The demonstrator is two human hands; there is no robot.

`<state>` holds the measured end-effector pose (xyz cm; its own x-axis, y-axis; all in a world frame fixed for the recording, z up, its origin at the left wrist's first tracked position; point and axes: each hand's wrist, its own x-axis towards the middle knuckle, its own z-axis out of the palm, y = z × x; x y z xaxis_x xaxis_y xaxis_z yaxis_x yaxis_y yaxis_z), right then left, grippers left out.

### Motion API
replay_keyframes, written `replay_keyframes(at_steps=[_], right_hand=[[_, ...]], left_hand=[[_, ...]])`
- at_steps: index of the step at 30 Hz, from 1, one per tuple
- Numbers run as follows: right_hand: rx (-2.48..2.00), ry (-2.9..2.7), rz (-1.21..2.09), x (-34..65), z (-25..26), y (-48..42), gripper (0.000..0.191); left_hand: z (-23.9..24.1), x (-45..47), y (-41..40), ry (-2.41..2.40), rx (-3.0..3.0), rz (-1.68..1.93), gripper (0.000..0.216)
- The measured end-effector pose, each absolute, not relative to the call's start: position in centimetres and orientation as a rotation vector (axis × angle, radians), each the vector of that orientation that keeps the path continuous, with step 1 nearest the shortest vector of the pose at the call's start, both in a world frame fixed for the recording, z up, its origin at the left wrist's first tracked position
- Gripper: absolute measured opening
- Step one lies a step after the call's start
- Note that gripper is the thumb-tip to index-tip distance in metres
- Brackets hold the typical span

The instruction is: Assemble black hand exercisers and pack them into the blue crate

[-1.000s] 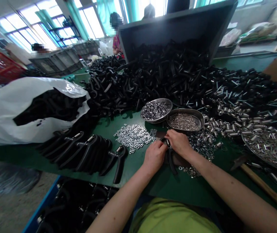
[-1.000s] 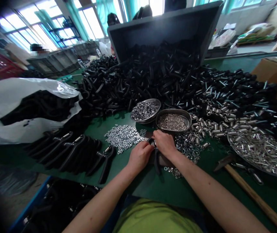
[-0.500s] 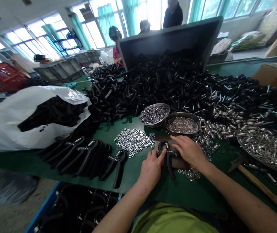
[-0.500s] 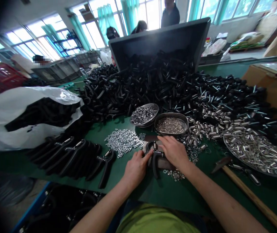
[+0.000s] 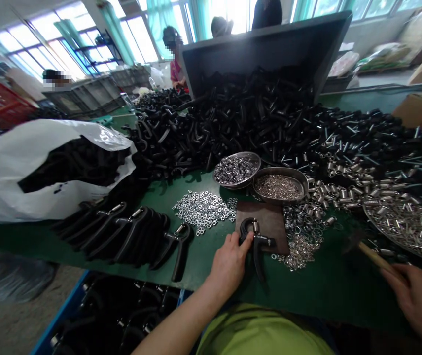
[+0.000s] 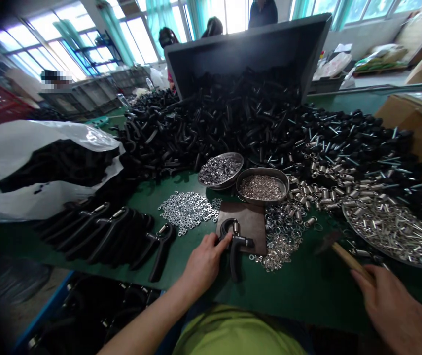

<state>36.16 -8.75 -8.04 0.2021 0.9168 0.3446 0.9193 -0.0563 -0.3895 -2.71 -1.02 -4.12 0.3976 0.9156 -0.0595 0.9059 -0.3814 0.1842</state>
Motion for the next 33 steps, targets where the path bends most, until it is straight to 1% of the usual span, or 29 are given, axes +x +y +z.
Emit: replay_keyframes(at_steps=[2,4,5,7,9,11,14,16,18,21,24,26,29,31,33], right_hand=[[-1.986,-1.664,0.181,31.8,-4.8,-6.8,0.025],[-1.846,-1.721,0.364,27.1,-2.2,-4.5,0.039],[-1.773,-1.752,0.433,24.8,-1.5,-3.3,0.042],[-1.662,-1.866,0.473,21.2,-1.2,-1.2,0.043],[-1.632,-2.024,0.513,19.1,-2.0,0.4,0.041],[-1.643,-2.123,0.567,18.5,-2.9,1.1,0.039],[-1.638,-2.082,0.576,19.7,-3.0,0.3,0.039],[-1.668,-2.009,0.469,21.4,-2.6,-1.2,0.04],[-1.75,-1.952,0.249,23.6,-2.6,-3.3,0.04],[-1.926,-1.91,-0.2,27.6,-4.3,-6.6,0.042],[-2.113,-1.925,-0.531,31.8,-7.0,-9.4,0.048],[-2.162,-1.97,-0.602,34.1,-8.4,-10.5,0.05],[-2.185,-1.963,-0.585,35.9,-9.0,-10.8,0.043],[-2.179,-1.915,-0.564,35.6,-8.5,-10.1,0.037],[-2.074,-1.915,-0.488,34.2,-7.7,-9.0,0.033]], left_hand=[[-4.1,-2.7,-1.0,1.63,2.476,0.083,0.059],[-4.0,-2.6,-1.1,1.642,2.488,0.09,0.058],[-4.0,-2.6,-1.1,1.646,2.493,0.089,0.058],[-4.0,-2.5,-1.2,1.654,2.498,0.078,0.058],[-4.0,-2.4,-1.3,1.662,2.497,0.071,0.058],[-4.0,-2.4,-1.3,1.668,2.488,0.082,0.06],[-4.1,-2.7,-1.1,1.655,2.447,0.149,0.063],[-4.1,-3.1,-0.9,1.628,2.361,0.275,0.061],[-4.2,-3.5,-0.6,1.557,2.137,0.465,0.053],[-4.5,-3.2,-0.4,1.329,1.478,0.689,0.04],[-4.7,-1.9,-0.8,1.149,0.828,0.776,0.042],[-4.6,-0.9,-1.2,1.121,0.614,0.808,0.044],[-4.3,-0.1,-1.8,1.168,0.676,0.82,0.045],[-4.0,0.0,-2.2,1.236,0.911,0.785,0.045],[-3.6,-0.3,-2.5,1.298,1.183,0.73,0.045]])
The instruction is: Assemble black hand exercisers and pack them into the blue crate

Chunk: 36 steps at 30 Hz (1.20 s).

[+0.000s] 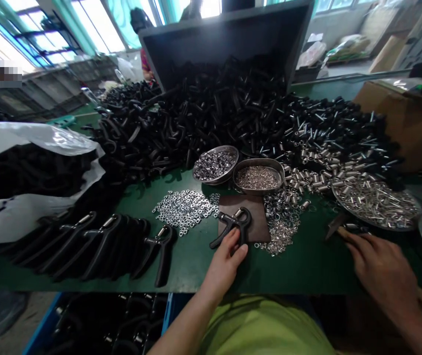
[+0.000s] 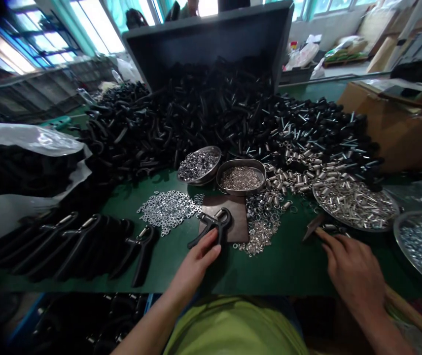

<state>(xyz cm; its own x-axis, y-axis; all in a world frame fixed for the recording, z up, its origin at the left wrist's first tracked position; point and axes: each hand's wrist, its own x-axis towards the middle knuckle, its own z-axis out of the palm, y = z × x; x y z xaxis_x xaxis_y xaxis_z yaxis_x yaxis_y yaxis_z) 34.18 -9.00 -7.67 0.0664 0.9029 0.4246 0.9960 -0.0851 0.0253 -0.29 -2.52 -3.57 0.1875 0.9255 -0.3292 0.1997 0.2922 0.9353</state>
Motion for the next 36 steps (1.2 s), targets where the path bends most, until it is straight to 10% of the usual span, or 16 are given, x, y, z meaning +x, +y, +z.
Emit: replay_keyframes(at_steps=[9,19,36], right_hand=[[-1.793,-2.111,0.302,26.6,-6.7,-4.4,0.013],[-1.837,-1.965,0.416,26.5,-7.8,-4.2,0.013],[-1.637,-1.516,0.794,23.2,-4.5,0.3,0.016]], left_hand=[[-2.5,2.9,-4.7,1.201,2.057,0.616,0.013],[-5.8,9.3,-2.6,1.169,2.736,0.266,0.009],[-3.5,6.7,-0.5,1.193,1.983,0.652,0.014]])
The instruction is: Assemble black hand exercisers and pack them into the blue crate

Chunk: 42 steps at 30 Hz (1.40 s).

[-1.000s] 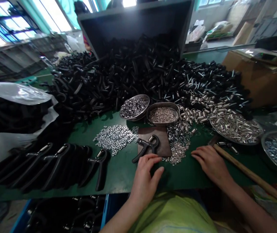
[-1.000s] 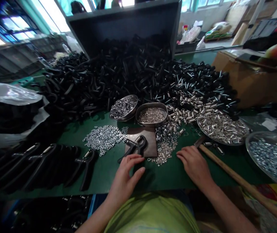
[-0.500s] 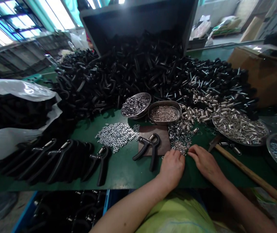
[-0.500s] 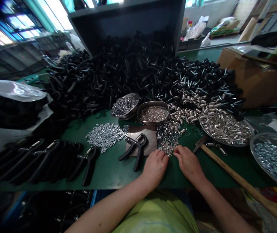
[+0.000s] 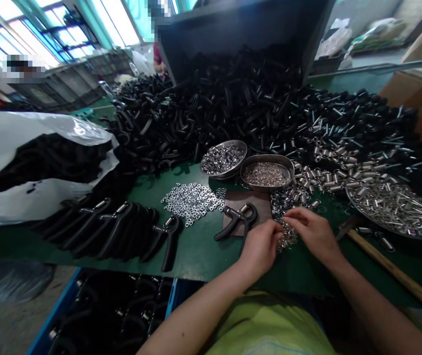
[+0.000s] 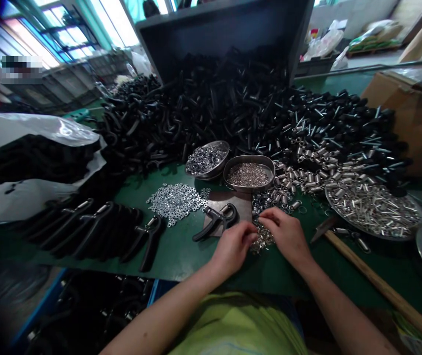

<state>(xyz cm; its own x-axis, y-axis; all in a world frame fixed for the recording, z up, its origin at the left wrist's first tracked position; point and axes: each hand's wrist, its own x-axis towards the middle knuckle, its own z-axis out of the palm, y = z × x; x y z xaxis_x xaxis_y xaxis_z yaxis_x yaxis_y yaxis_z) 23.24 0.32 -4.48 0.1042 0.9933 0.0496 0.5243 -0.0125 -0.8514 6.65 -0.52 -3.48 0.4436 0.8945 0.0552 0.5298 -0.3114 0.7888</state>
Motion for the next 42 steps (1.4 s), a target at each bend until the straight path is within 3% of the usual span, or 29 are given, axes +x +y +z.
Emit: replay_keyframes(at_steps=[6,12,25,33,42], right_hand=[[-1.415,-1.783,0.729,18.2,-4.4,5.9,0.007],[-1.413,-1.903,0.681,17.0,-4.8,8.1,0.005],[-1.486,-2.119,0.655,17.0,-4.2,9.0,0.003],[-1.56,-2.207,0.731,16.9,-3.8,10.3,0.004],[-1.53,-2.334,0.662,17.0,-3.1,10.3,0.005]], left_hand=[[-3.1,0.6,0.3,1.179,1.221,0.818,0.012],[-3.1,-3.3,0.6,1.238,1.073,0.921,0.016],[-3.2,-4.0,1.9,1.286,1.179,0.929,0.014],[-3.0,-2.5,4.9,1.35,1.961,0.819,0.003],[-4.7,-1.8,6.4,1.287,2.004,0.668,0.004]])
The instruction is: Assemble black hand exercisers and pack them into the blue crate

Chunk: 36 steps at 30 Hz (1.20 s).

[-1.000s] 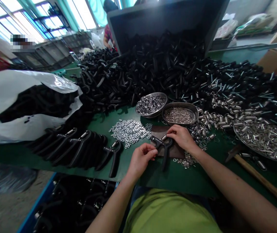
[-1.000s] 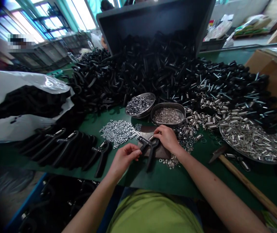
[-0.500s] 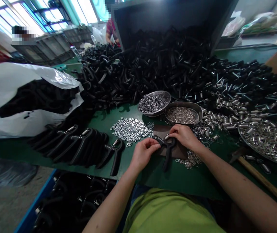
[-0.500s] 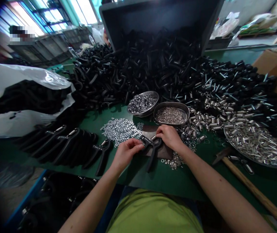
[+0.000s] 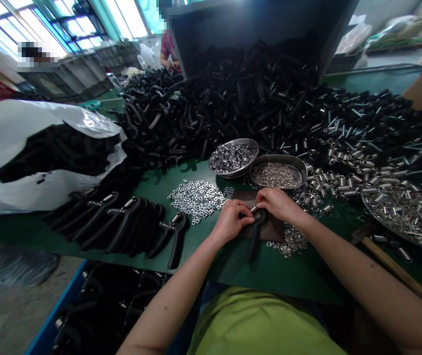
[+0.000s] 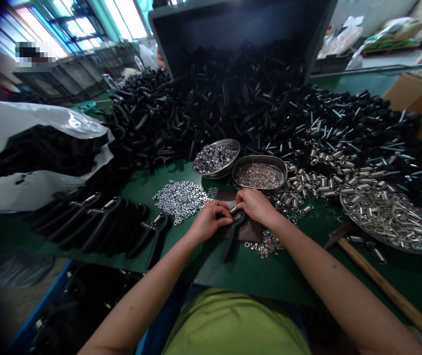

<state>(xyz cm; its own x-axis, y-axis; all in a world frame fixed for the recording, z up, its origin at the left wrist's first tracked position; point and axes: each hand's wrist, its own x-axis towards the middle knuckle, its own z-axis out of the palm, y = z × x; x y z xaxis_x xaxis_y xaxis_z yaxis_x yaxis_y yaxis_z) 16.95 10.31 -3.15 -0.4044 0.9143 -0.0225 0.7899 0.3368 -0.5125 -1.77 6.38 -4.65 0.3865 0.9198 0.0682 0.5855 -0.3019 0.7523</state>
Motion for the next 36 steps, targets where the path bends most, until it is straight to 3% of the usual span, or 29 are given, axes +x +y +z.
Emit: replay_keyframes(at_steps=[36], right_hand=[[-1.474,-2.329,0.608,16.9,-3.6,10.1,0.005]], left_hand=[[-5.4,-1.5,7.1,1.287,1.787,0.656,0.006]])
